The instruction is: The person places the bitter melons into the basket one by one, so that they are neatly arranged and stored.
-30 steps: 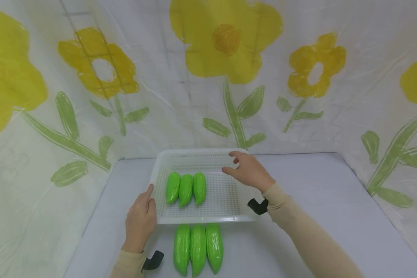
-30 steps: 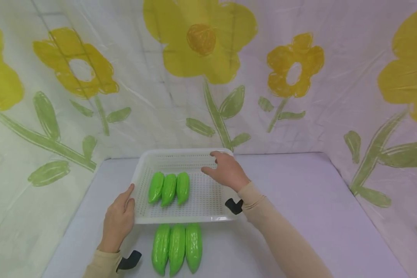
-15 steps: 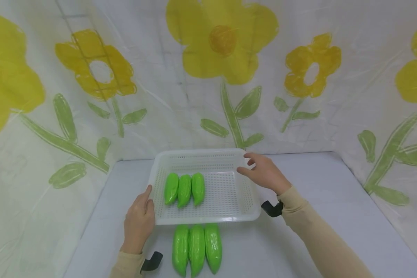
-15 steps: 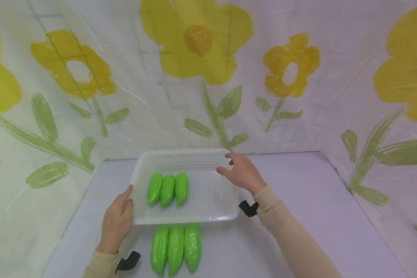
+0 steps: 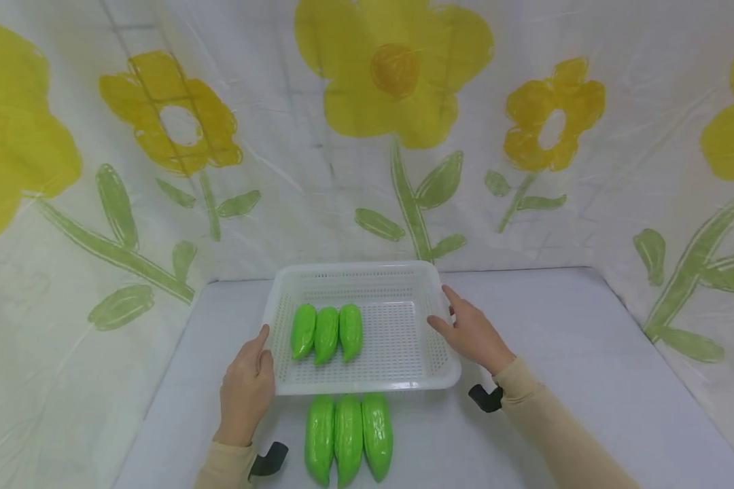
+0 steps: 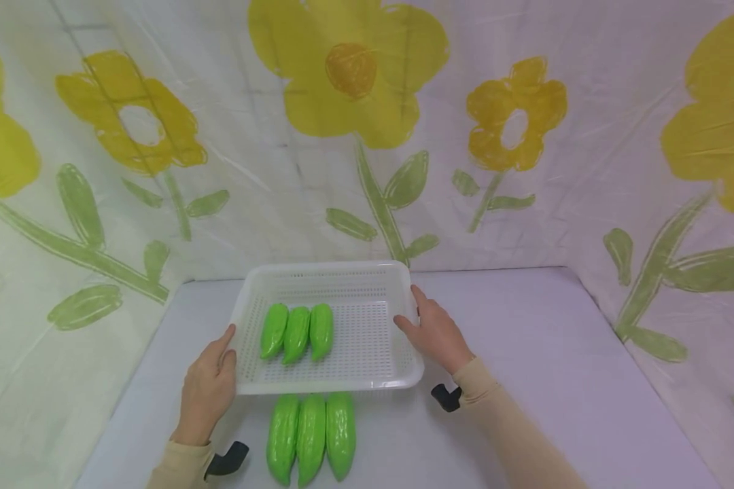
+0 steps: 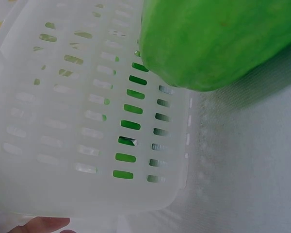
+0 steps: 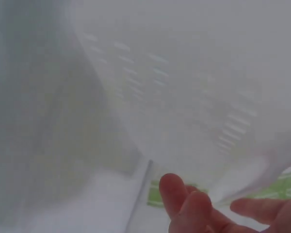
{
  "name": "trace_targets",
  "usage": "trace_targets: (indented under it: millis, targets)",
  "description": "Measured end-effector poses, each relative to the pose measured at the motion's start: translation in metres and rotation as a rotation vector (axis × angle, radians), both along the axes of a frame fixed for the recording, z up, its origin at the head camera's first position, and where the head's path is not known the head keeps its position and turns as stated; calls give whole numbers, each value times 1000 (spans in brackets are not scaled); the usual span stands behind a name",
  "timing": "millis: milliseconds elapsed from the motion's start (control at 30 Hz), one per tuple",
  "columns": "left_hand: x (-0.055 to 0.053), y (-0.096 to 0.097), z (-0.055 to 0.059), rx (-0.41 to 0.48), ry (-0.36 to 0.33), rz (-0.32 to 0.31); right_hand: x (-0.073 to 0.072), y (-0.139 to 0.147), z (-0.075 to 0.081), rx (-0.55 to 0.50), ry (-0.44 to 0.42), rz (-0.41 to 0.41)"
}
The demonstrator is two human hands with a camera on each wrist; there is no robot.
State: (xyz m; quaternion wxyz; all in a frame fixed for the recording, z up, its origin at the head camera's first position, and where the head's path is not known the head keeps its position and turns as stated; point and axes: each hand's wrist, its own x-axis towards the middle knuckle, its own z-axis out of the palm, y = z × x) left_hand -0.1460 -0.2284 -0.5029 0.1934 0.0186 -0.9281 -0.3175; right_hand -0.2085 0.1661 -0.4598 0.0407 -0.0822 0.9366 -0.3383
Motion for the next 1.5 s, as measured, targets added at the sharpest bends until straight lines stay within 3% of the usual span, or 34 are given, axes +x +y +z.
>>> trace_targets:
  millis: [233,367,733,1033,1200,1367,1500]
  targets:
    - [0,0,1,-1,18,-8,33,-9,-19,-24,-17,-32]
    - [0,0,2,4,12,-8,43,-16,-24,-56,-34,-47]
    - [-1,1,1,16,-45,-10,46,-19,-28,-44,-49,-97]
    - [4,-1,12,49,-68,-13,46,-19,-24,-48,-55,-98]
    - [28,4,17,43,-57,-19,46,-18,-24,-42,-62,-102]
    - [59,14,13,12,-31,-3,47,-18,-24,-51,-62,-90]
    - [79,24,7,-8,15,37,47,-18,-24,-52,-54,-87]
